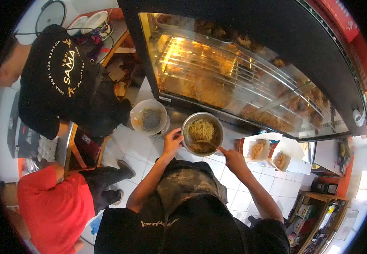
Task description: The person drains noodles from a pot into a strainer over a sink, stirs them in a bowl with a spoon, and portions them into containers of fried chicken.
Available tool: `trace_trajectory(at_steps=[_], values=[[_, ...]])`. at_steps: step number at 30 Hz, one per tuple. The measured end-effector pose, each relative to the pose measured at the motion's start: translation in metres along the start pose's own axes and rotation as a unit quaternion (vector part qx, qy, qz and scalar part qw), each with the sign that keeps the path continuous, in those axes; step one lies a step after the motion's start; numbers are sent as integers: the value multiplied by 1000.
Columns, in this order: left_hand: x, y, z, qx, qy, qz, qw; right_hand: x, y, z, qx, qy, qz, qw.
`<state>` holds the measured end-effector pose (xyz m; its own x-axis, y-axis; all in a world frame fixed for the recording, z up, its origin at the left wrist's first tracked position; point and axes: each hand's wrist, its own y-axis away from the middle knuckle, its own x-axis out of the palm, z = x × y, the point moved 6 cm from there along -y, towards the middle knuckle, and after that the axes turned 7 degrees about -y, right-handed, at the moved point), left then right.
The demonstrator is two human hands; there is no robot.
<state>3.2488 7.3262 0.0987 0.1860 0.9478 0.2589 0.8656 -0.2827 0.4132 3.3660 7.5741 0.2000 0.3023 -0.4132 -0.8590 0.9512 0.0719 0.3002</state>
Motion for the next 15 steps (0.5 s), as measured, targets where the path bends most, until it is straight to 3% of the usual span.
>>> trace_trajectory(at_steps=[1,2,3,6,9,10,12,13,15], values=[[3,-4,-1,1,4,3,1000,-10,-1,-9,55,6,32,998],[7,-3,1,3,-20,10,1000,-22,-5,-1,-7,-30,-116,993],[9,-2,5,3,-44,18,999,-2,-19,-10,-13,-129,-172,977],[2,-8,-1,9,-76,-1,997,54,-26,-13,-31,-63,-116,991],[3,-11,-9,5,-85,-6,996,-48,3,10,-49,-176,-109,977],[12,-9,-10,3,-88,13,996,-38,-2,-7,24,-172,-135,975],[17,-11,-2,8,-75,39,996,5,-18,-22,34,-141,-142,979],[12,-13,4,7,-78,40,996,18,-24,-22,37,-107,-149,982],[-3,-25,2,28,-113,34,993,-21,-16,17,-20,-107,-149,983]])
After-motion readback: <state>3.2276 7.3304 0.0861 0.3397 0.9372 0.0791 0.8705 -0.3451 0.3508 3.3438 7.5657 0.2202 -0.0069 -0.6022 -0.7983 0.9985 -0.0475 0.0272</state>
